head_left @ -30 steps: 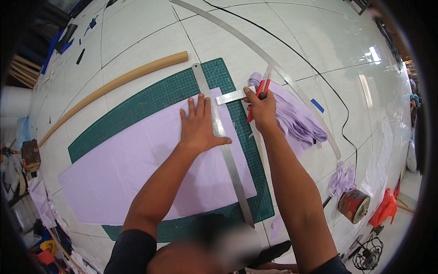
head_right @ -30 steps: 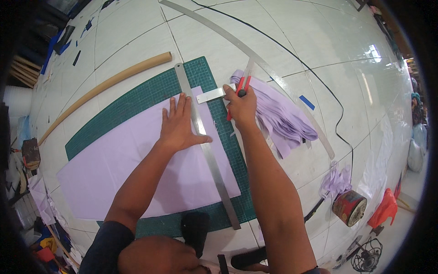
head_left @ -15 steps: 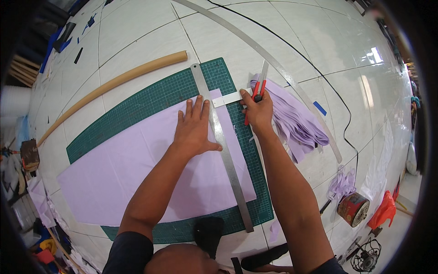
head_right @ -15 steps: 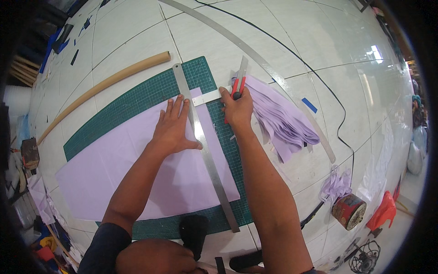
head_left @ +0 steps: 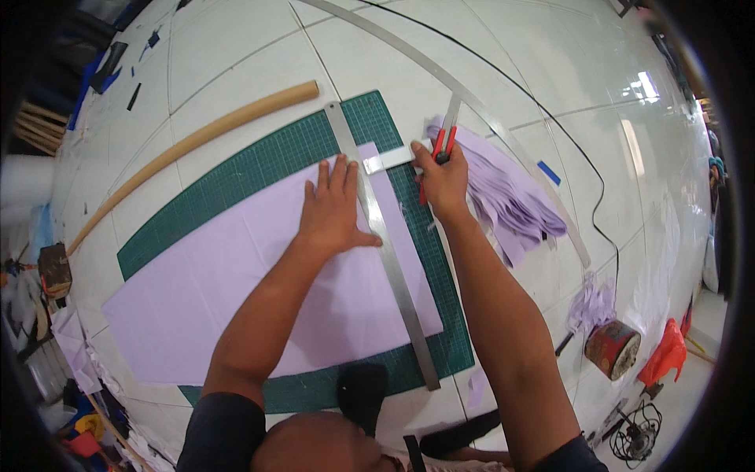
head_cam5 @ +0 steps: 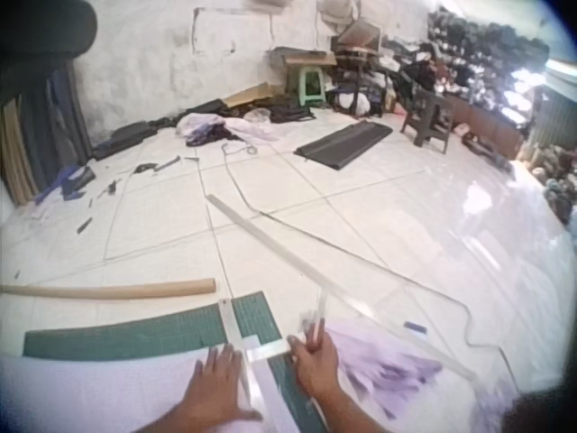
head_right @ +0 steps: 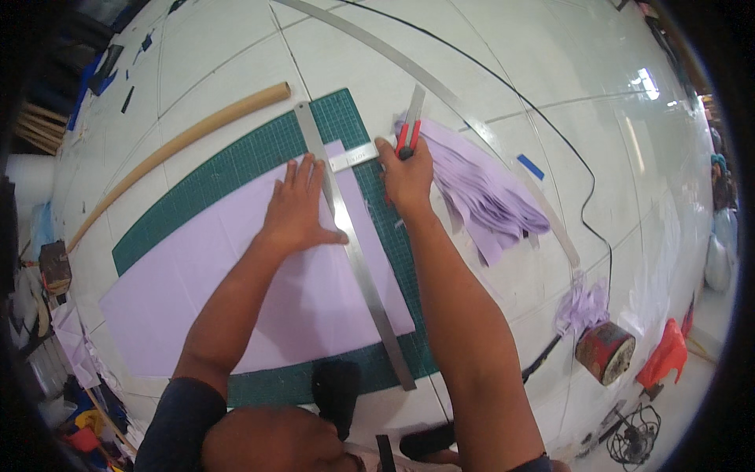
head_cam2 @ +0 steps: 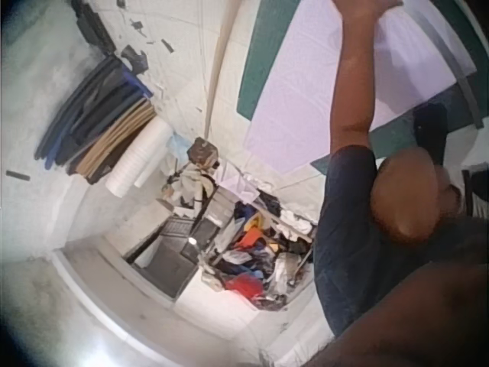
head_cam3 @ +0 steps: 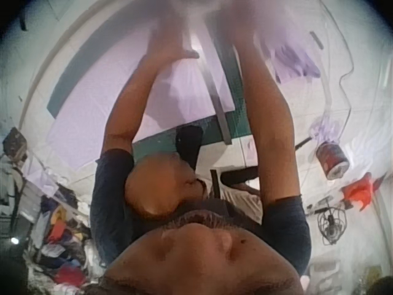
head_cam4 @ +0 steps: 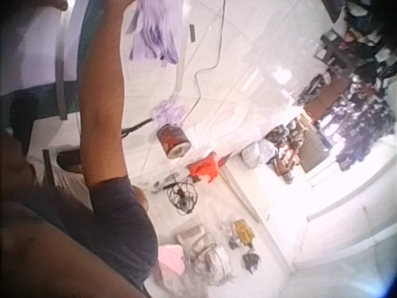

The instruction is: The person cuts strips of white fabric from a larger piece using a utility knife and a metal ruler on a green cutting mat.

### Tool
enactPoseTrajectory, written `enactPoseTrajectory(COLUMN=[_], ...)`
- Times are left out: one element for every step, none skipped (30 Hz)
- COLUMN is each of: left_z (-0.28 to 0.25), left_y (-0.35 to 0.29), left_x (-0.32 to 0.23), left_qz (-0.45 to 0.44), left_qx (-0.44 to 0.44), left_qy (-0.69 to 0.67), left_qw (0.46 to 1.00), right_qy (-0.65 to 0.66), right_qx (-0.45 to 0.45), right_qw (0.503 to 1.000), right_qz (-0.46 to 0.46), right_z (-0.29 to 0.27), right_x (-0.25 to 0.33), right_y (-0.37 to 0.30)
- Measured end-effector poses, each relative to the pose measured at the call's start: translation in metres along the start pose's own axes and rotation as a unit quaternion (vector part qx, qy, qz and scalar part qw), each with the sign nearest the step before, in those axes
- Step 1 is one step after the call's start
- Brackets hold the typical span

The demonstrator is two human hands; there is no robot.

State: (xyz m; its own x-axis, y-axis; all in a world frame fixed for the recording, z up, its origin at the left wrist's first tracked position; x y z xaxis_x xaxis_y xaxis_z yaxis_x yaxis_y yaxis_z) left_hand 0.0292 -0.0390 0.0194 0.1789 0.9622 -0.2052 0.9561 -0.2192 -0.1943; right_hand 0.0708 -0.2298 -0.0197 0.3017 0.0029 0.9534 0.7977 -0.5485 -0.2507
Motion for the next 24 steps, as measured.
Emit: enactPoseTrajectory(left_z=[0.001,0.002,0.007,0.010,0.012,0.013,0.011,0.007,0.006,0.007,0.007,0.007,0.006,0.006,0.005,0.004,0.004,0.005,0.006,0.006,0.008,0.009,0.010,0.011], left_y=[0.002,0.004,0.000,-0.005,-0.007,-0.007,-0.006,-0.005,-0.005,-0.004,-0.004,-0.003,-0.002,-0.002,-0.002,-0.003,-0.002,-0.002,-0.001,-0.001,-0.001,-0.001,-0.001,0.000], left_x=[-0.002,-0.002,0.004,0.007,0.009,0.007,0.006,0.006,0.005,0.005,0.007,0.006,0.004,0.001,-0.001,-0.003,-0.005,-0.004,-0.003,-0.001,0.001,0.003,0.005,0.005], left_qz=[0.007,0.011,0.012,0.013,0.018,0.019,0.020,0.019,0.012,0.012,0.011,0.012,0.008,0.006,0.004,0.001,0.005,0.006,0.008,0.010,0.010,0.011,0.015,0.020], left_qx=[-0.003,-0.014,-0.021,-0.026,-0.029,-0.028,-0.029,-0.035,-0.027,-0.023,-0.022,-0.020,-0.010,-0.004,0.002,0.008,0.002,-0.002,-0.007,-0.006,-0.003,-0.001,-0.006,-0.012], left_qy=[0.002,0.003,0.005,0.007,0.014,0.012,0.012,0.017,0.033,0.035,0.040,0.043,0.055,0.054,0.054,0.055,0.053,0.053,0.053,0.060,0.067,0.074,0.072,0.068], left_qw=[1.000,1.000,1.000,1.000,0.999,0.999,0.999,0.999,0.999,0.999,0.999,0.999,0.998,0.999,0.999,0.998,0.999,0.999,0.999,0.998,0.998,0.997,0.997,0.997], right_qy=[0.019,0.042,0.064,0.084,0.080,0.049,0.013,-0.017,-0.040,-0.062,-0.062,-0.063,-0.055,-0.052,-0.048,-0.044,-0.060,-0.061,-0.062,-0.064,-0.067,-0.080,-0.093,-0.108], right_qx=[-0.006,-0.019,-0.031,-0.043,-0.035,-0.023,-0.030,-0.033,-0.038,-0.043,-0.046,-0.051,-0.060,-0.068,-0.075,-0.081,-0.076,-0.075,-0.074,-0.073,-0.074,-0.070,-0.067,-0.065], right_qw=[1.000,0.999,0.997,0.995,0.996,0.998,0.998,0.997,0.995,0.991,0.989,0.986,0.987,0.986,0.984,0.983,0.985,0.985,0.985,0.985,0.984,0.984,0.983,0.982], right_qz=[-0.003,0.005,0.017,0.031,0.032,0.039,0.052,0.062,0.085,0.107,0.126,0.145,0.139,0.145,0.152,0.158,0.142,0.141,0.141,0.140,0.146,0.144,0.142,0.139], right_z=[-0.007,-0.019,-0.031,-0.046,-0.069,-0.101,-0.129,-0.152,-0.176,-0.197,-0.210,-0.222,-0.228,-0.233,-0.236,-0.238,-0.241,-0.239,-0.236,-0.233,-0.230,-0.229,-0.227,-0.228], right_x=[0.003,0.004,0.011,0.015,0.011,0.008,-0.001,-0.012,-0.027,-0.042,-0.054,-0.063,-0.069,-0.075,-0.077,-0.080,-0.087,-0.086,-0.085,-0.084,-0.082,-0.079,-0.074,-0.070], right_y=[-0.002,-0.007,-0.021,-0.038,-0.049,-0.061,-0.077,-0.094,-0.112,-0.129,-0.145,-0.158,-0.166,-0.172,-0.177,-0.181,-0.180,-0.181,-0.182,-0.182,-0.184,-0.184,-0.184,-0.183])
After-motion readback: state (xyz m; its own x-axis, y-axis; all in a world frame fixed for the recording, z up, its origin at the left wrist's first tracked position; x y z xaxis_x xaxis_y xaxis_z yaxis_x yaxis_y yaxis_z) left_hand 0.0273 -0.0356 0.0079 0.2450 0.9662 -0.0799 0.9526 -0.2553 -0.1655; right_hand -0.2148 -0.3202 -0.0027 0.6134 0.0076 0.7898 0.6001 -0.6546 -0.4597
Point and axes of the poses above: each hand's wrist, its own y-axis towards the middle knuckle, its own z-axis out of the palm, x = y × z, the point moved 2 cm from there along y, towards the middle knuckle, and after that the axes turned 14 degrees about -x, right-handed, at the moved point
